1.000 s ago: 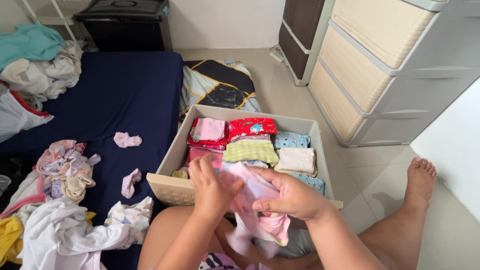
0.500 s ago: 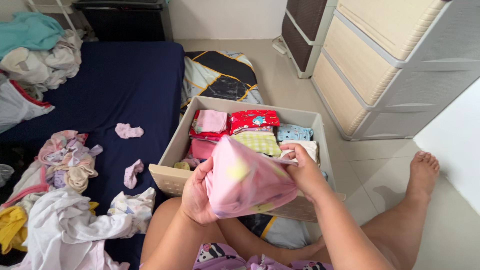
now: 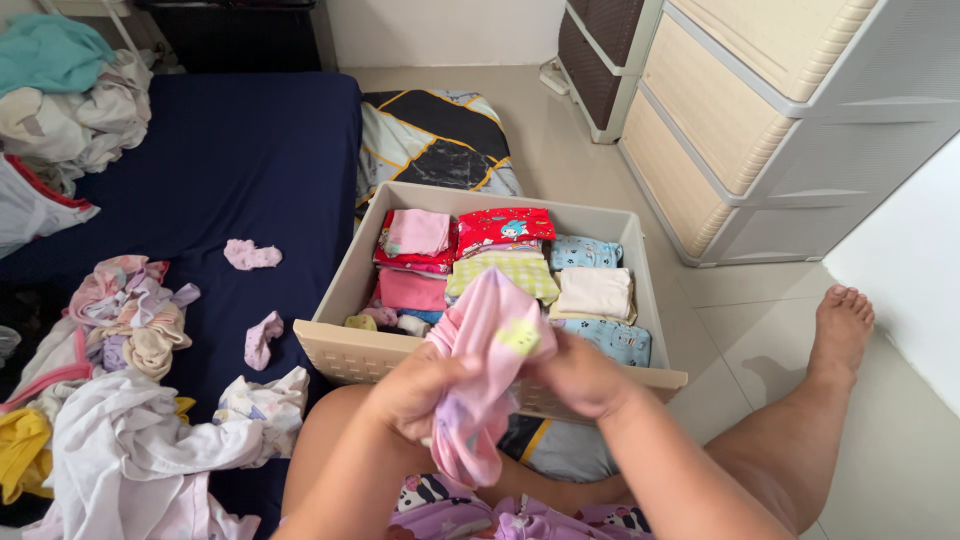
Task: The person sorts and organizes children's clothes by picking up individual items from a pile on a bed, unfolding or flattening them by hand, and placing them neatly into divided columns inside a plastic storage drawer organizer.
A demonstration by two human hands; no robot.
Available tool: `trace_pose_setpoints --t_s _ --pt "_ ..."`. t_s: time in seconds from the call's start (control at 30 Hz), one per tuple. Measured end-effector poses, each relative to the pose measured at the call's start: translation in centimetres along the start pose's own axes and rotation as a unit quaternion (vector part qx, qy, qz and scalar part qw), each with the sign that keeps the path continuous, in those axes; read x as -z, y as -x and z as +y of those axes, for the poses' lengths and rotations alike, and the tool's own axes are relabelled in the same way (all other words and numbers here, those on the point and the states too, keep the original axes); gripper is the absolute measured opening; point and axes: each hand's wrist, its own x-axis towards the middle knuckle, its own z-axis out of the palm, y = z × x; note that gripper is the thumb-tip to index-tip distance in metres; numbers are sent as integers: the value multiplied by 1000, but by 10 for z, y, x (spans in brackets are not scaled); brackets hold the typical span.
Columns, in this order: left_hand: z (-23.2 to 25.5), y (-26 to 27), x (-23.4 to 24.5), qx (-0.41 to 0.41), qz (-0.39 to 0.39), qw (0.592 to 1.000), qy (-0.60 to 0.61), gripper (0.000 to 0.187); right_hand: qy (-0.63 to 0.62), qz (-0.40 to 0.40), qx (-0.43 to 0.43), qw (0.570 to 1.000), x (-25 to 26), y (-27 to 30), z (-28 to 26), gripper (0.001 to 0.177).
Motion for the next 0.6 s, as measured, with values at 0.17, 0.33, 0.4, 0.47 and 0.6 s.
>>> trace_pose_setpoints --t_s 0.17,0.33,0.4,0.47,0.6 --pt "10 12 12 100 74 874 -470 61 -271 108 -20 956 50 9 -18 37" --pt "-17 13 19 48 95 991 -81 57 -326 150 -35 933 23 16 -36 39" --pt "-17 12 11 19 150 988 35 63 -303 167 -35 938 17 19 -42 41" --pt "-15 13 10 59 54 991 104 64 -265 64 26 962 27 19 -41 48" --pt "-11 28 39 127 52 990 38 71 -265 36 69 961 72 21 -20 37"
